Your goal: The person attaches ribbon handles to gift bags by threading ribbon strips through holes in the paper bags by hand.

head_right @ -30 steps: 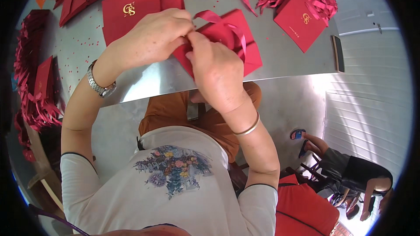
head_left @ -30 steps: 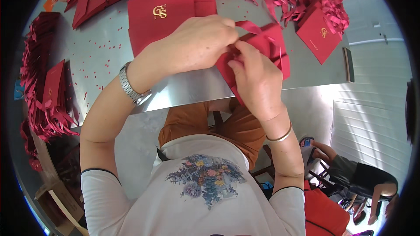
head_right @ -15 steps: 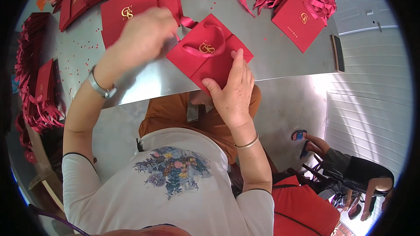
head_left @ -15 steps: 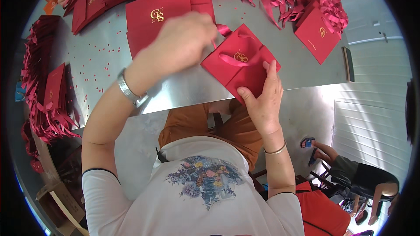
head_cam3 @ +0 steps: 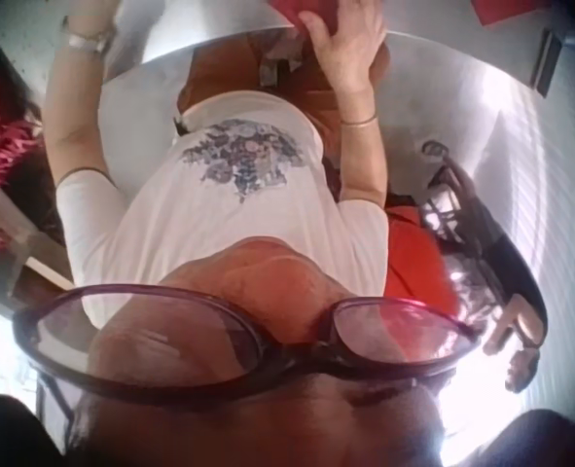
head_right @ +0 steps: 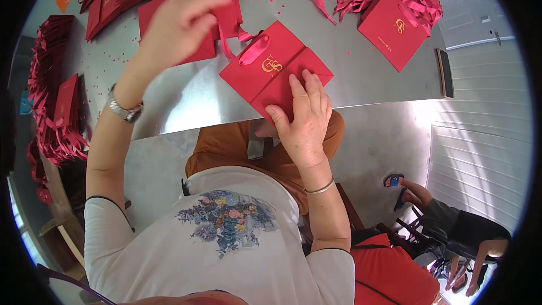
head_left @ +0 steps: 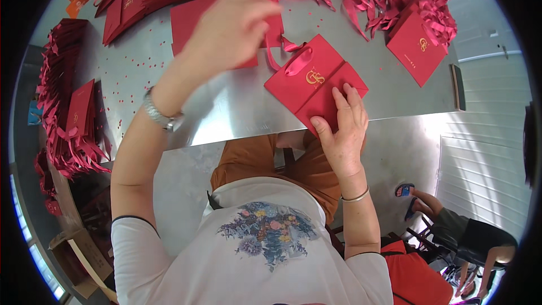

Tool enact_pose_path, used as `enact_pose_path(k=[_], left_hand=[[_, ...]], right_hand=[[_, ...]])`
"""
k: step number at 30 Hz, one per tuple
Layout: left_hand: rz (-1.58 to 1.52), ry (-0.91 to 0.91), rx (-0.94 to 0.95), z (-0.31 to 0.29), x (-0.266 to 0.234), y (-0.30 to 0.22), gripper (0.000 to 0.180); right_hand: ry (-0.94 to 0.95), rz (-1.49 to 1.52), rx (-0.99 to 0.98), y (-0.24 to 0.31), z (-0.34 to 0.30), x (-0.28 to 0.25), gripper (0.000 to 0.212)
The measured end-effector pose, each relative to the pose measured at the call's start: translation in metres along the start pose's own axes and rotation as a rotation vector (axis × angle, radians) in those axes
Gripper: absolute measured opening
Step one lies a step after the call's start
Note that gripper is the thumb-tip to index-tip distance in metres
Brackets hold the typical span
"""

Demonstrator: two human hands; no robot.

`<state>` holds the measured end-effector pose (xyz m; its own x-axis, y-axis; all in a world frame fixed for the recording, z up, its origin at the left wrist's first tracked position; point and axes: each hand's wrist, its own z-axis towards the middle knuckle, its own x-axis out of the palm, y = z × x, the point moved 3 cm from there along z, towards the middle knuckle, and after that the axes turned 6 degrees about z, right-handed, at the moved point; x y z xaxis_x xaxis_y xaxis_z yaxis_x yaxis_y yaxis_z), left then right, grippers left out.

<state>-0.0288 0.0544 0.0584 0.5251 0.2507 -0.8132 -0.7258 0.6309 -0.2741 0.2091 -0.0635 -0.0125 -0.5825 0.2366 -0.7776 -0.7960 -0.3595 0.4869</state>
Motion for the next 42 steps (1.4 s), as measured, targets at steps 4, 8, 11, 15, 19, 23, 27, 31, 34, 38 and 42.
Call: enact_pose_path(k=[4,8,11,15,19,23,27,31,34,38,42], left_hand=[[0.143,0.15,0.046,0.0,0.031,-0.02,0.022],[0.265,0.104,0.078,0.006,0.036,-0.01,0.01],[0.423,0.045,-0.006,0.013,0.032,0.0,0.005],[0.51,0.053,-0.06,0.015,0.047,0.003,0.004],[0.497,0.032,-0.121,0.012,0.046,0.003,0.003],[0.495,0.094,-0.207,0.01,0.044,0.004,0.009],[0.427,-0.199,-0.183,0.004,0.016,-0.001,0.025],[0.001,0.08,-0.293,-0.031,0.013,-0.046,0.017],[0.019,0.268,-0.382,-0.037,0.024,-0.066,0.017],[-0.103,0.208,-0.463,-0.035,0.033,-0.07,0.017],[-0.584,0.194,-0.588,-0.031,0.032,-0.074,0.017]], right_hand=[[0.01,-0.02,-0.018,0.0,-0.002,-0.001,0.061],[0.01,-0.043,-0.056,0.001,-0.008,-0.004,0.06],[-0.003,-0.037,-0.114,-0.001,-0.014,-0.003,0.061],[0.022,-0.077,-0.117,-0.004,-0.015,-0.002,0.062],[0.011,-0.069,-0.117,-0.002,-0.014,-0.001,0.061],[0.002,-0.071,-0.13,-0.002,-0.014,0.0,0.061],[0.008,-0.061,-0.126,-0.002,-0.013,-0.002,0.061],[-0.004,-0.029,-0.12,-0.003,-0.014,-0.003,0.059],[-0.016,-0.023,-0.146,-0.003,-0.016,0.0,0.061],[-0.095,0.037,-0.137,-0.01,-0.021,0.003,0.073],[-0.296,0.621,0.241,-0.016,-0.024,-0.009,0.108]])
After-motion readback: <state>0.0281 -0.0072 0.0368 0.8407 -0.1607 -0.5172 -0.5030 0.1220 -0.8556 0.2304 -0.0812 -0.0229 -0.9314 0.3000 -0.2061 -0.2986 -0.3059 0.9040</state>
